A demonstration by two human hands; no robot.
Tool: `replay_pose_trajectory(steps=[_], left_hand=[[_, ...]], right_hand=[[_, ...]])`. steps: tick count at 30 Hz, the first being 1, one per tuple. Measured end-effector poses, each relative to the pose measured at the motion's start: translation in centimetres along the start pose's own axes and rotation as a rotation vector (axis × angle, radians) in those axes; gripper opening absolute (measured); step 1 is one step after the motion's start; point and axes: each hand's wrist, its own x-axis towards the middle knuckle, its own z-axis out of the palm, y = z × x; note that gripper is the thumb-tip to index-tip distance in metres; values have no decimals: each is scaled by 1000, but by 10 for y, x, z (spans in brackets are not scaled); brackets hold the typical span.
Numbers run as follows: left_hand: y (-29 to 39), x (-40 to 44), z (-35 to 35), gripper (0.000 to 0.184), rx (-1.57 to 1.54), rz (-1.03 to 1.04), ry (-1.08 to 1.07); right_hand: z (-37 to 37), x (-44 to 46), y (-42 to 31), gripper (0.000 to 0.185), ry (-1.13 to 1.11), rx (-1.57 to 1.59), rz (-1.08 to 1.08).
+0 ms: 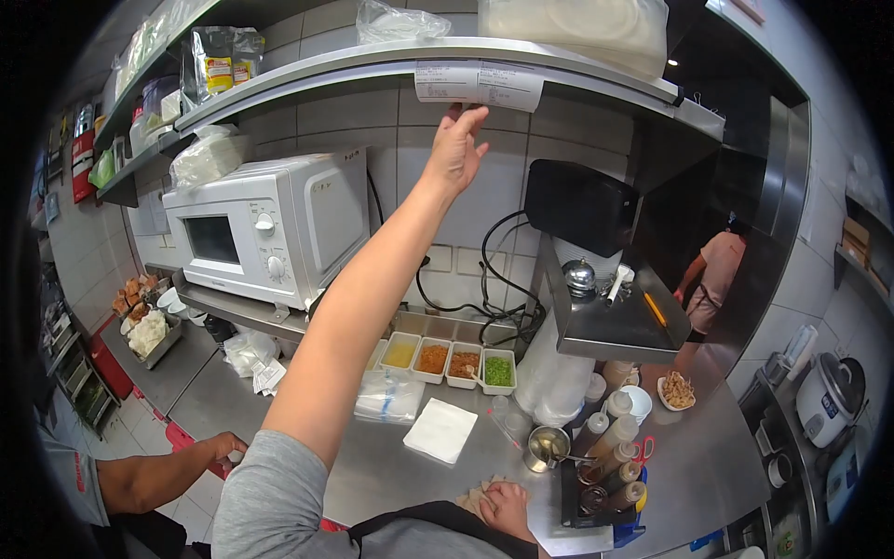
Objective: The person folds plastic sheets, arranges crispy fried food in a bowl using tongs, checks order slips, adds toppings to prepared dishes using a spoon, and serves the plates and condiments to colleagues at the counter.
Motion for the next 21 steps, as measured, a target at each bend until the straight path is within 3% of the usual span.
replay_pose_trajectory(steps=[8,11,14,15,21], left_hand=[[-19,4,28,38,-7,14,-182],[-17,1,36,31,-59,3,-138],[-6,0,41,38,-234,-43,-99],[-7,4,39,46,-181,-18,-94],[9,-10,41,40,-47,72,-79]], right_hand=[[0,0,2,16,5,7,-2],[-1,0,2,16,14,8,-6],[-2,0,1,16,16,7,-10],[-2,1,0,16,14,9,-9],[-2,2,1,15,14,17,-14]])
